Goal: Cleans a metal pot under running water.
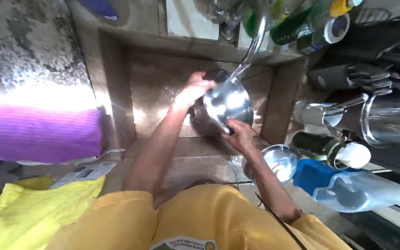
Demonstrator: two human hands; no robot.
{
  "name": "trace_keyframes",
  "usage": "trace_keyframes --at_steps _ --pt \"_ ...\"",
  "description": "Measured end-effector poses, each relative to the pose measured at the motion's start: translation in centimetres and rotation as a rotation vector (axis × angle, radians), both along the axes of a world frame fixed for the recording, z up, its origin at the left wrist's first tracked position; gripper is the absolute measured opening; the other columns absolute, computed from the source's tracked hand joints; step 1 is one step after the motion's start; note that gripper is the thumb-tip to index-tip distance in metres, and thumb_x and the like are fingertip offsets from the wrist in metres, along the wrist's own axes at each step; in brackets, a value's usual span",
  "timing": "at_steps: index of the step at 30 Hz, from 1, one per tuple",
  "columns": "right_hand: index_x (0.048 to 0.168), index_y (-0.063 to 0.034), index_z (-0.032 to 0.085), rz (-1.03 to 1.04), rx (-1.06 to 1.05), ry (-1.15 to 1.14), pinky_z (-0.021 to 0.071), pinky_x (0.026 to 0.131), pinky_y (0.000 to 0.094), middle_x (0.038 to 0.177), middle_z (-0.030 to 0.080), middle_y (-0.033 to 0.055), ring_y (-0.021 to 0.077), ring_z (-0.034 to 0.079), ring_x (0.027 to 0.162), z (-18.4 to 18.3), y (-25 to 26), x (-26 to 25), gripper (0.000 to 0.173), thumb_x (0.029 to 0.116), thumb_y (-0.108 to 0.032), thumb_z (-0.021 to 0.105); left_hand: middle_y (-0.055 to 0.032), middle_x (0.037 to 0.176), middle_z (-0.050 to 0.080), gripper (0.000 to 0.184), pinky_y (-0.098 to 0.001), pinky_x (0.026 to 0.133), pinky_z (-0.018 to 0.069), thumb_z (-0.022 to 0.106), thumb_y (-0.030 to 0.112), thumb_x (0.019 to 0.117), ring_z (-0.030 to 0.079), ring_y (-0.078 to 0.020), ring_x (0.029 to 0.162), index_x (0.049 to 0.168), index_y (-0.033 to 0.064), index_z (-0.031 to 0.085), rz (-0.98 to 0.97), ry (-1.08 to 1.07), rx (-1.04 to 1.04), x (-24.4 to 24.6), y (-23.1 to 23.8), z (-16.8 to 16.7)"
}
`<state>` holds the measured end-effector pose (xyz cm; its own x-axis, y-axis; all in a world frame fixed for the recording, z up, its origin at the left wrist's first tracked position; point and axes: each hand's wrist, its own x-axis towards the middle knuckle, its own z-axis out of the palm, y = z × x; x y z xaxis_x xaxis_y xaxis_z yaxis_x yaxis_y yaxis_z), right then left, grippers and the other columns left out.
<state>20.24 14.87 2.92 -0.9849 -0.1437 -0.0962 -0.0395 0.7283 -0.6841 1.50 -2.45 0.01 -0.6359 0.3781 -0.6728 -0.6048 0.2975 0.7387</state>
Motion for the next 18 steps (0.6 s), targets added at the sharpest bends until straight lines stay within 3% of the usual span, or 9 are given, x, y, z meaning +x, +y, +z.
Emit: trace_keyframes --at_steps 1,3,6,8,10,12,13,15,18 --pt "0.092 -0.0045 0.071 0.016 0.004 -0.018 0.0595 0.071 0.0463 0.089 0.071 0.0099 0.0236 0.07 0.08 -0.5 -0.4 0.3 0.025 0.0779 -0.019 0.086 -0.0162 0.123 0.068 0.042 -0.0469 0.097 0.0538 0.07 0.012 0.0904 0.066 -0.0245 0.112 0.131 0.0032 0.063 -0.034 0.069 -0.017 0.3 0.7 -0.1" --pt "0.099 -0.005 0.07 -0.02 -0.104 -0.137 0.059 0.074 0.0422 0.092 0.07 0.0085 0.0206 0.068 0.081 -0.7 -0.6 0.5 0.042 0.0772 -0.034 0.09 -0.0174 0.123 0.068 0.042 -0.0504 0.097 0.0529 0.067 0.005 0.0865 0.065 -0.0269 0.113 0.128 0.004 0.064 -0.086 0.176 -0.071 0.5 1.4 -0.7" --pt "0.116 -0.0022 0.066 -0.252 -0.465 -0.249 0.0587 0.081 0.0376 0.102 0.07 0.0097 0.0175 0.068 0.09 0.4 -0.6 -2.3 0.037 0.0866 -0.02 0.08 -0.0177 0.115 0.07 0.036 -0.0547 0.095 0.0527 0.067 0.01 0.0863 0.066 -0.0299 0.109 0.122 0.005 0.067 -0.138 0.312 -0.144 1.2 1.2 -1.5" --pt "0.116 0.0015 0.067 -0.396 -0.642 -0.125 0.0617 0.083 0.0392 0.103 0.071 0.0116 0.0188 0.071 0.09 0.2 -1.2 -6.5 0.027 0.093 -0.013 0.072 -0.018 0.115 0.07 0.032 -0.0546 0.098 0.0517 0.068 0.015 0.0931 0.067 -0.0308 0.11 0.123 0.0057 0.067 -0.159 0.367 -0.17 1.5 1.3 -1.5" --pt "0.115 0.0035 0.068 -0.485 -0.792 -0.057 0.0623 0.077 0.0363 0.099 0.073 0.011 0.0172 0.071 0.084 0.1 -2.1 -11.0 0.022 0.0961 -0.008 0.066 -0.0165 0.113 0.071 0.03 -0.053 0.098 0.0532 0.067 0.013 0.0935 0.068 -0.0293 0.108 0.122 0.0051 0.068 -0.181 0.418 -0.189 1.6 1.8 -1.4" --pt "0.117 0.0047 0.065 -0.522 -1.015 -0.067 0.0566 0.059 0.0283 0.084 0.068 0.0079 0.0123 0.062 0.064 -0.2 -3.0 -14.4 0.02 0.1032 -0.006 0.056 -0.018 0.109 0.07 0.025 -0.0537 0.098 0.0507 0.067 0.009 0.0909 0.067 -0.0311 0.107 0.114 0.0002 0.067 -0.226 0.458 -0.22 1.6 2.2 -1.1" --pt "0.114 0.0043 0.065 -0.539 -1.129 -0.07 0.0489 0.047 0.0249 0.071 0.06 0.0043 0.0095 0.052 0.052 -0.5 -3.5 -15.7 0.02 0.1056 -0.008 0.052 -0.0177 0.107 0.071 0.023 -0.0539 0.096 0.0514 0.068 0.009 0.0886 0.067 -0.0311 0.106 0.11 0.0004 0.069 -0.257 0.486 -0.248 1.4 2.3 -1.0" --pt "0.098 -0.0026 0.064 -0.598 -1.182 -0.095 0.0374 0.037 0.024 0.053 0.046 -0.0025 0.0071 0.04 0.039 -1.2 -4.3 -17.1 0.023 0.1069 -0.02 0.052 -0.0182 0.105 0.072 0.023 -0.056 0.093 0.0527 0.071 0.01 0.0844 0.068 -0.0329 0.105 0.106 0.001 0.072 -0.339 0.522 -0.307 1.1 2.1 -0.9" --pt "0.075 -0.008 0.059 -0.662 -1.02 -0.006 0.0388 0.041 0.0267 0.053 0.047 -0.0027 0.008 0.041 0.043 -2.2 -5.0 -16.8 0.027 0.0992 -0.018 0.065 -0.0207 0.098 0.071 0.022 -0.0589 0.087 0.0532 0.071 0.019 0.0842 0.069 -0.0369 0.099 0.093 -0.0009 0.07 -0.434 0.628 -0.318 0.8 2.1 -1.6"
